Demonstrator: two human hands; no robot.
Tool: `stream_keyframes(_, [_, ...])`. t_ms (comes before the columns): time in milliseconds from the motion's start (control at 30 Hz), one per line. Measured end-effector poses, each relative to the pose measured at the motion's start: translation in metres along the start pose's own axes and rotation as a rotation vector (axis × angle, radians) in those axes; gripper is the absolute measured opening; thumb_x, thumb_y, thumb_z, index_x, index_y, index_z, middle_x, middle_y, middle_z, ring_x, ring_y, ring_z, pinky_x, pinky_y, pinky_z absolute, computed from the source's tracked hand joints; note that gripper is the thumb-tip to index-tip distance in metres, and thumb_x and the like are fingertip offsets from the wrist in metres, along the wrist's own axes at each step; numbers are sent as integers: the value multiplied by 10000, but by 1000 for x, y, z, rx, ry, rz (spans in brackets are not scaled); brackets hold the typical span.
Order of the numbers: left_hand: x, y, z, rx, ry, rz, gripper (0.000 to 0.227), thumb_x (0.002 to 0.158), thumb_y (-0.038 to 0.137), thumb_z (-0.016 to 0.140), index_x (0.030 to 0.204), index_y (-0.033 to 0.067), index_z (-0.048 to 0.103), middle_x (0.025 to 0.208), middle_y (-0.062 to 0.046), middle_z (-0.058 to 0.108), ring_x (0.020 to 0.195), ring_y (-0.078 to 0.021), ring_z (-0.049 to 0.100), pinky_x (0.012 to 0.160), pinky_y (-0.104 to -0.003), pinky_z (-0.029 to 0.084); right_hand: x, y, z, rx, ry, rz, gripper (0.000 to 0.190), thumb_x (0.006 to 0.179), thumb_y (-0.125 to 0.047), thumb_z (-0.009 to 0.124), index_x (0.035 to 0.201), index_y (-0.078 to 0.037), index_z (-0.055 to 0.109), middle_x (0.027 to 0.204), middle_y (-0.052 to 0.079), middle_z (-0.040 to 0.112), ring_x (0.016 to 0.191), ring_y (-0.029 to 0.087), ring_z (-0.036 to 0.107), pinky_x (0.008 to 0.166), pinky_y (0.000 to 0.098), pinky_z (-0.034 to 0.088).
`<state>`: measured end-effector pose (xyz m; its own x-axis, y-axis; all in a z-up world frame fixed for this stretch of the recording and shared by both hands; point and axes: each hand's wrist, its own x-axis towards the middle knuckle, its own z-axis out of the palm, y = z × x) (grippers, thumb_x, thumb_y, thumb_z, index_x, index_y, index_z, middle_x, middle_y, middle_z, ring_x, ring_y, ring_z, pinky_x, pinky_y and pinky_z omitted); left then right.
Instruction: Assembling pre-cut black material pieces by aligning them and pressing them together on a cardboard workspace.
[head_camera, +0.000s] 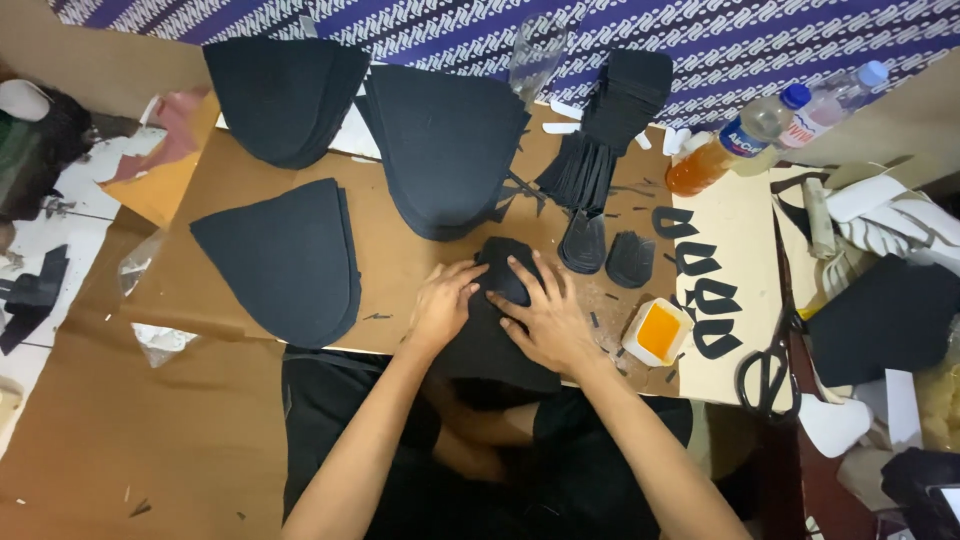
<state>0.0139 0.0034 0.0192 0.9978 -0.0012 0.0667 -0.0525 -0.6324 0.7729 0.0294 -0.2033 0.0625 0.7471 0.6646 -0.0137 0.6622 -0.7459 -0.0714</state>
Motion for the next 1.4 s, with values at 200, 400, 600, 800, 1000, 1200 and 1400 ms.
stream_keyframes(200, [3,-5,3,11,-12,-4,314,1018,241,571,1286,326,710,1291,-4,707,1191,-242,654,1043,-373,481,-11,2,-5,7,16,-67,378,995,-453,481,1333,-402,641,1638,77,299,1523,420,197,1140,645,233])
stream_keyframes(400, [7,-12,4,50,-63,-8,318,1011,249,590,1291,339,710,1324,-6,689,1216,-264,633,1065,-395,464,-28,-11,-18,-3,70,-144,350,964,-481,515,1230,-362,709,1611,64,354,1518,406,231,1126,617,264])
stream_keyframes(600, [4,9,-9,32,-77,-43,322,1009,241,590,1286,351,712,1306,-5,690,1181,-269,625,1022,-410,489,-86,14,-80,0,349,445,362,1006,-448,534,1184,-202,731,1384,243,535,1342,501,446,1032,614,366])
stream_keyframes(800, [5,16,-9,80,-96,-86,302,1021,294,577,1287,368,701,1313,47,678,1180,-210,612,1019,-374,496,-146,76,-50,-129,-138,835,630,943,-779,347,1259,-372,709,1675,106,272,1580,378,131,1177,578,189])
stream_keyframes(1000, [3,6,0,40,-37,-36,321,996,254,619,1284,366,708,1307,31,693,1169,-244,621,1057,-433,471,-138,85,-27,-76,-245,844,639,976,-736,261,1328,-380,658,1707,84,186,1582,376,76,1201,583,158])
stream_keyframes(1200, [7,-19,15,-36,-37,86,419,1016,215,585,1433,243,612,1384,-98,630,1337,-330,538,1172,-590,284,-150,64,-56,-27,128,732,489,1025,-557,364,1153,-296,758,1567,111,392,1502,384,278,1119,575,271])
stream_keyframes(1400, [11,0,8,-14,-39,-58,502,971,183,691,1452,293,597,1188,-93,618,1011,-343,682,961,-487,519,-155,44,-68,-3,175,684,599,1034,-571,361,902,-188,802,1398,80,574,1412,298,438,1088,548,290])
